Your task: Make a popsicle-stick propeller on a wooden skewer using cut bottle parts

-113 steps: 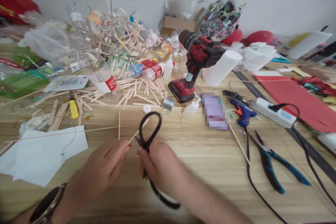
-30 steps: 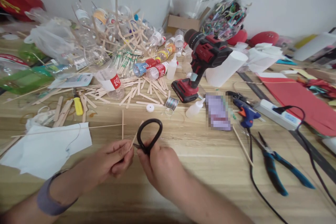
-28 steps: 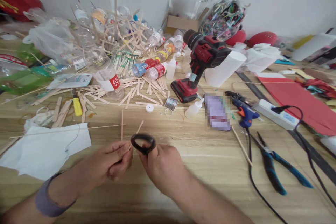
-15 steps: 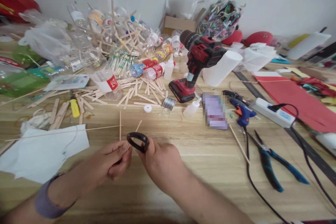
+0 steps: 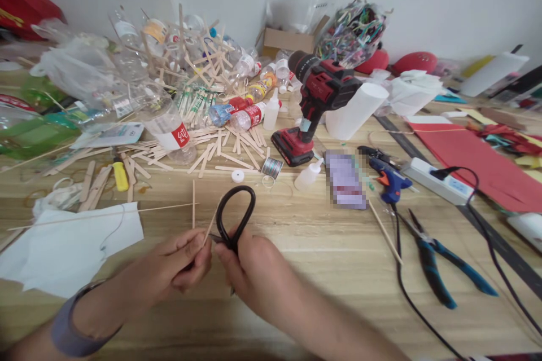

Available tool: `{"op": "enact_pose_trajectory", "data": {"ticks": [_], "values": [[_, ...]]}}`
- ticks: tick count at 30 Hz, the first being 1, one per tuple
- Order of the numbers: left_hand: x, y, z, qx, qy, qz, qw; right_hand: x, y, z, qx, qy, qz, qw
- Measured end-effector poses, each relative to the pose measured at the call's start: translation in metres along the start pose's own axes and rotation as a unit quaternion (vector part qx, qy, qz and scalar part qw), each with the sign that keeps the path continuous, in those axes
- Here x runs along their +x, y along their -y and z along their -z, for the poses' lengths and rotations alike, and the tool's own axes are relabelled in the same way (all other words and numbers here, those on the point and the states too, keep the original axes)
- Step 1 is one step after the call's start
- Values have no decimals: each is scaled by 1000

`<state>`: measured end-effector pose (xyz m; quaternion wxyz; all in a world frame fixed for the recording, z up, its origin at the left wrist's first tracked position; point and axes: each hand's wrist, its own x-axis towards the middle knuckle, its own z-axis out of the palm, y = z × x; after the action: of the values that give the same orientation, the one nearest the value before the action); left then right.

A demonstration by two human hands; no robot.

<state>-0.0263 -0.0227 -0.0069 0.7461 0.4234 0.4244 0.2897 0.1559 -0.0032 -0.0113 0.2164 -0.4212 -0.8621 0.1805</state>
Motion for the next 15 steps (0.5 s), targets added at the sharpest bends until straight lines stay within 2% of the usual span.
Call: {"op": "enact_pose_trajectory", "data": {"ticks": [4,5,8,9,13,15], "values": [[0,1,1,6,-4,-4,1000,0,0,-1,-71,-58,27,995],[1,1,1,13,-4,-4,1000,0,0,0,-64,-51,25,996],[2,2,2,41,-4,-11,999,-1,1,0,32,16,-11,999],[2,2,2,47,-5,-15,999,-1,0,0,38,17,-10,999],[1,1,2,49,-11,-7,999,-1,-2,-3,-90,-60,42,993],[1,1,1,52,-13,-2,999,-1,-1,-3,-71,-41,24,996]]}}
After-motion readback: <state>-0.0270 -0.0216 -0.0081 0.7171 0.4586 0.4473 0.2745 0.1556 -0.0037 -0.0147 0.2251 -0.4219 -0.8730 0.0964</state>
